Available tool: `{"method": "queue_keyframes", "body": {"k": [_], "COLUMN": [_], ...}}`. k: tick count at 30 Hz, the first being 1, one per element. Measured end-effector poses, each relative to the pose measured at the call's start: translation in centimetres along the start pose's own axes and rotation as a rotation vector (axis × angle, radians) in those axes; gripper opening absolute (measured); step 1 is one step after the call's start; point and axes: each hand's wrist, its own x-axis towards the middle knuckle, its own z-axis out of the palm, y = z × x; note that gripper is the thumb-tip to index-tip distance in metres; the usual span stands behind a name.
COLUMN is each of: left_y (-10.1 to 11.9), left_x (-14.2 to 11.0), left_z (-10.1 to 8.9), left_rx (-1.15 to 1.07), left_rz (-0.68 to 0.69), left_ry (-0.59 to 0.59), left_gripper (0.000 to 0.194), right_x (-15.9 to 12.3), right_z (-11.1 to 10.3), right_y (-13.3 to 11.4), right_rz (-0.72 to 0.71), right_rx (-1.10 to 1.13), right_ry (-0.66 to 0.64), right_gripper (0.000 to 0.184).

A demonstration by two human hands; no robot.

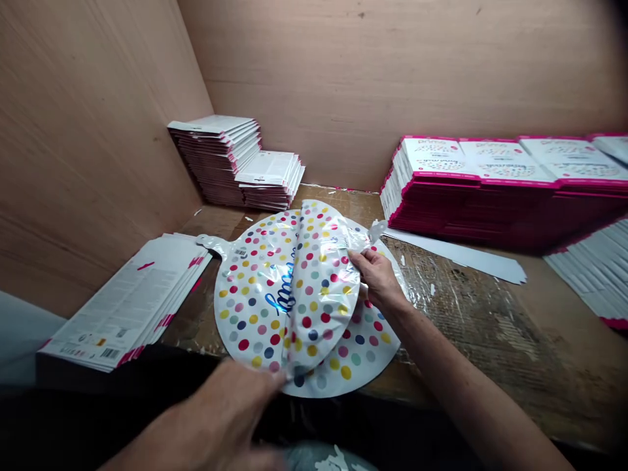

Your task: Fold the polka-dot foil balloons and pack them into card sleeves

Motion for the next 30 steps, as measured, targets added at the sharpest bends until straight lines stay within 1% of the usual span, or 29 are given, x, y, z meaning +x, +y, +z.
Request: {"method": "queue_keyframes", "body": {"k": [1, 2, 3, 5, 6, 7, 8, 9, 10, 11, 12, 13, 15, 16, 17, 18, 19, 20, 22, 23, 25, 26, 27, 28, 30], "left_y": [0.0, -0.1, -0.2, -0.5, -0.7, -0.9, -1.2, -1.7, -2.2, -2.8, -3.4, -4.1, -5.2, -5.5, -5.6, -5.5, -5.1, -4.5, -2.9, -1.9, 0.0, 0.8, 1.5, 2.0, 2.9], "left_x": [-1.4, -2.6, -3.3, -3.5, -2.9, -1.7, -0.1, 1.9, 4.2, 6.7, 9.2, 11.6, 15.7, 17.2, 18.1, 18.5, 18.2, 17.4, 14.4, 12.4, 8.4, 6.6, 5.1, 4.0, 2.8], "left_z": [1.0, 1.6, 1.8, 1.1, 0.3, -0.7, -1.6, -2.5, -3.1, -3.6, -3.8, -3.9, -3.8, -3.7, -3.7, -3.6, -3.5, -3.2, -2.2, -1.5, 0.3, 1.2, 1.9, 2.4, 2.6], "left_rx": [-0.026, -0.047, -0.054, -0.057, -0.065, -0.066, -0.060, -0.034, 0.042, 0.140, 0.227, 0.294, 0.439, 0.496, 0.540, 0.566, 0.571, 0.557, 0.476, 0.420, 0.300, 0.236, 0.127, -0.028, -0.457], "left_rz": [0.005, 0.012, 0.013, 0.015, 0.001, -0.026, -0.063, -0.124, -0.156, -0.143, -0.127, -0.131, -0.127, -0.111, -0.090, -0.067, -0.048, -0.045, -0.088, -0.141, -0.217, -0.195, -0.185, -0.181, -0.203], "left_ry": [-0.019, -0.020, -0.014, -0.013, 0.024, 0.098, 0.209, 0.376, 0.537, 0.632, 0.649, 0.630, 0.536, 0.492, 0.465, 0.464, 0.483, 0.511, 0.537, 0.506, 0.382, 0.324, 0.240, 0.143, -0.051], "left_gripper": [0.033, 0.032, 0.032, 0.035, 0.038, 0.042, 0.047, 0.052, 0.057, 0.062, 0.066, 0.069, 0.070, 0.068, 0.066, 0.064, 0.061, 0.059, 0.056, 0.058, 0.058, 0.053, 0.048, 0.045, 0.042], "right_x": [0.3, 0.5, 0.6, 0.5, 0.4, 0.2, 0.0, -0.2, -0.4, -0.6, -0.7, -0.9, -1.2, -1.4, -1.6, -1.8, -2.0, -2.1, -2.2, -2.1, -1.6, -1.3, -1.0, -0.8, -1.0], "right_z": [-0.1, -0.3, -0.7, -2.0, -2.8, -3.5, -4.2, -4.9, -5.5, -5.9, -6.3, -6.5, -6.6, -6.4, -6.1, -5.7, -5.3, -4.9, -4.2, -4.0, -3.7, -3.7, -3.7, -3.8, -4.1], "right_y": [0.0, 0.0, 0.0, 0.0, 0.0, 0.1, 0.1, 0.2, 0.2, 0.1, 0.1, 0.0, 0.0, 0.0, 0.0, 0.1, 0.2, 0.4, 0.9, 1.3, 1.9, 2.1, 2.2, 2.1, 1.5], "right_rz": [0.016, 0.034, 0.049, 0.066, 0.070, 0.070, 0.070, 0.071, 0.076, 0.061, 0.006, -0.098, -0.422, -0.600, -0.754, -0.864, -0.938, -0.977, -0.969, -0.938, -0.875, -0.854, -0.839, -0.826, -0.787], "right_rx": [-0.022, -0.048, -0.072, -0.124, -0.160, -0.201, -0.248, -0.295, -0.333, -0.383, -0.458, -0.562, -0.817, -0.938, -1.034, -1.095, -1.144, -1.189, -1.269, -1.297, -1.320, -1.317, -1.306, -1.288, -1.209], "right_ry": [-0.002, -0.003, -0.002, 0.006, 0.014, 0.025, 0.033, 0.039, 0.039, 0.051, 0.089, 0.146, 0.265, 0.288, 0.266, 0.195, 0.098, -0.004, -0.199, -0.269, -0.350, -0.362, -0.363, -0.365, -0.391], "right_gripper": [0.043, 0.042, 0.040, 0.037, 0.035, 0.034, 0.032, 0.030, 0.027, 0.023, 0.021, 0.024, 0.036, 0.040, 0.042, 0.042, 0.043, 0.042, 0.038, 0.036, 0.034, 0.034, 0.034, 0.033, 0.032]}}
